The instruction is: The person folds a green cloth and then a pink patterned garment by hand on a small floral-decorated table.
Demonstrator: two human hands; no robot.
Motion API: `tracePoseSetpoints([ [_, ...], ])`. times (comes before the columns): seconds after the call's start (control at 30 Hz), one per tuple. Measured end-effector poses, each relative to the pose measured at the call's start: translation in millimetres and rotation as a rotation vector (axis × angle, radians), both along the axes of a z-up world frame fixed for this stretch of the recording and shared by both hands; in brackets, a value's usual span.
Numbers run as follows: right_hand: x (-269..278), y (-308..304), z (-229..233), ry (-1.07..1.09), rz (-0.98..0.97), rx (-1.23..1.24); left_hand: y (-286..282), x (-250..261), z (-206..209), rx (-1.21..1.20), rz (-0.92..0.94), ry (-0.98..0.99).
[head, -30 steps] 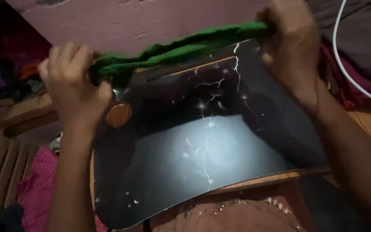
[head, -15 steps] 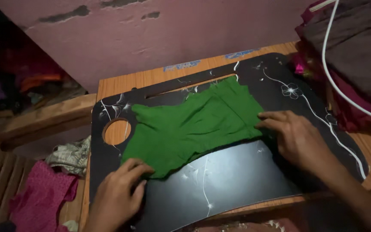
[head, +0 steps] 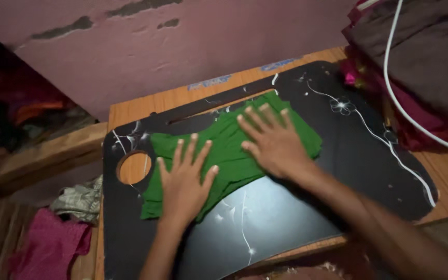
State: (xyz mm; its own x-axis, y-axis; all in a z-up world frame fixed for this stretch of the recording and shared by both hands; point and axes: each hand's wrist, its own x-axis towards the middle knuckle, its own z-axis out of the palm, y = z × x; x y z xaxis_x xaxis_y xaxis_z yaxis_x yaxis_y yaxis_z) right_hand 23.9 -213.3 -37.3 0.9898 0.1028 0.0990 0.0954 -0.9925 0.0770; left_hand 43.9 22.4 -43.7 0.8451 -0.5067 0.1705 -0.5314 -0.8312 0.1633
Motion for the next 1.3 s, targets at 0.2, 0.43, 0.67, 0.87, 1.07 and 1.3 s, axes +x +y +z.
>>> tracePoseSetpoints([
  [0.2,6,-61,-8,0.129,-0.278,0.266,21,7,-10,0.105,0.168,0.007],
  [0.43,2,-76,-14,0.065,-0.252,0.329,59,4,-10,-0.086,0.423,0.032],
  [0.67,-40,-8,24,-0.344,0.093,0.319,101,-68,6,-0.416,0.233,-0.071],
  [0.87,-67,86,12,-0.087,0.584,0.668,110,-81,31,-0.421,0.092,-0.025],
  [1.07,-70,91,14,-0.141,0.563,0.637,113,-75,31,-0.454,0.151,0.04],
  [1.3,-71,111,25,-0.125,0.529,0.552,103,-68,40,-0.575,0.123,-0.054],
])
